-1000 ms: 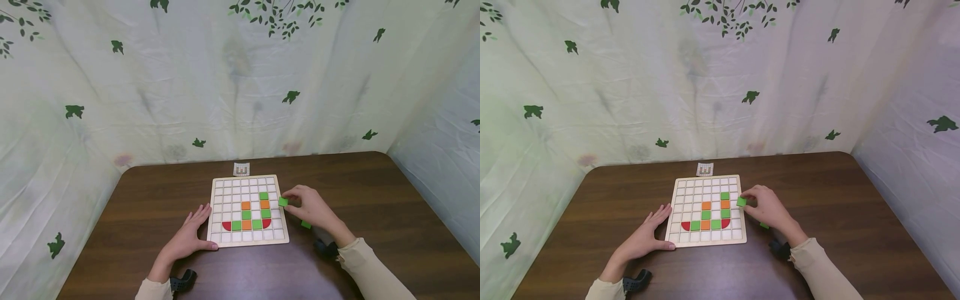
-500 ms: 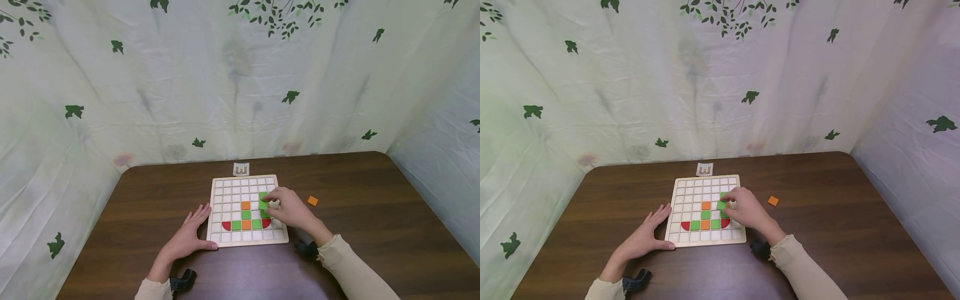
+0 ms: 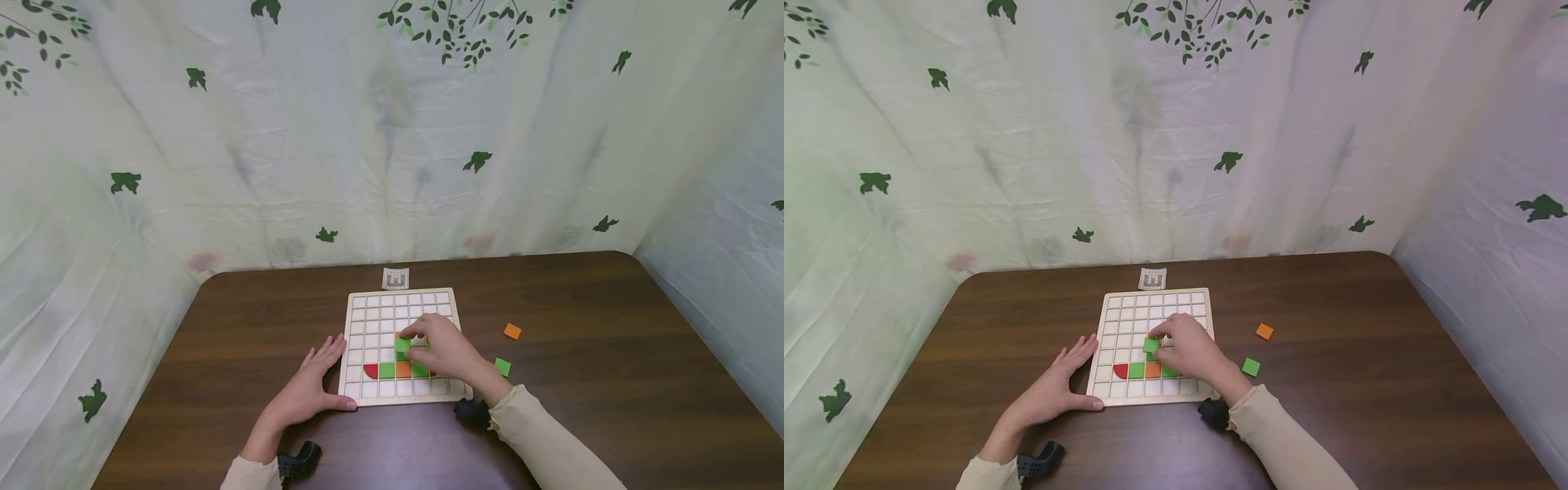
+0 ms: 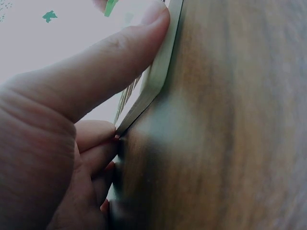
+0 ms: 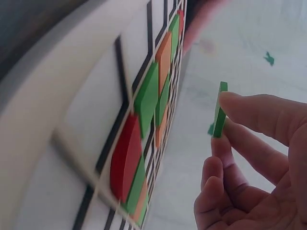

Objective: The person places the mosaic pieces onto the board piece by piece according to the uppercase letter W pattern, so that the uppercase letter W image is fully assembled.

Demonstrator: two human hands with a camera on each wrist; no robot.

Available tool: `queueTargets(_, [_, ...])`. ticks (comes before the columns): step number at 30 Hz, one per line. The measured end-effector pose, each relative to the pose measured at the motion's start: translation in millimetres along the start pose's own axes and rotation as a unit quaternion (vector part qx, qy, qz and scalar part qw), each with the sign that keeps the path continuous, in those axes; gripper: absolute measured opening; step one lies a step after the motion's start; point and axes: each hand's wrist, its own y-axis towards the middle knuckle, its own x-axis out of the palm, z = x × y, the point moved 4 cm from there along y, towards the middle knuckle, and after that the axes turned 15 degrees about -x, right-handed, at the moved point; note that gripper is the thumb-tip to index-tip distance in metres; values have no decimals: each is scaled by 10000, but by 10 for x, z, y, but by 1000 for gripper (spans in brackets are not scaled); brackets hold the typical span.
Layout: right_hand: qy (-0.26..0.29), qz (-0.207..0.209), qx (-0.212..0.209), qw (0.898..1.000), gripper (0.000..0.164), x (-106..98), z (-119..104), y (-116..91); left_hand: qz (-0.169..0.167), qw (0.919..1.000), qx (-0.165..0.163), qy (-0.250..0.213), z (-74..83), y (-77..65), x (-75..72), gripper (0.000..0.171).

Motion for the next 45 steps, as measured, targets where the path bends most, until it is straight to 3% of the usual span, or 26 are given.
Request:
queueTargets(6, [-87,-43,-213,9997,24,123,-63,128,-7,10000,5,-7,3,-2,-3,116])
queueTargets(21, [-422,-526,-210,9975,22,334,-141,331,-2,10000,52,21,-38,16,5,116])
queueTargets(45, [-222,-847,-101,9961,25,527,-108,517,43,9999,150,0,-44,27,5,115])
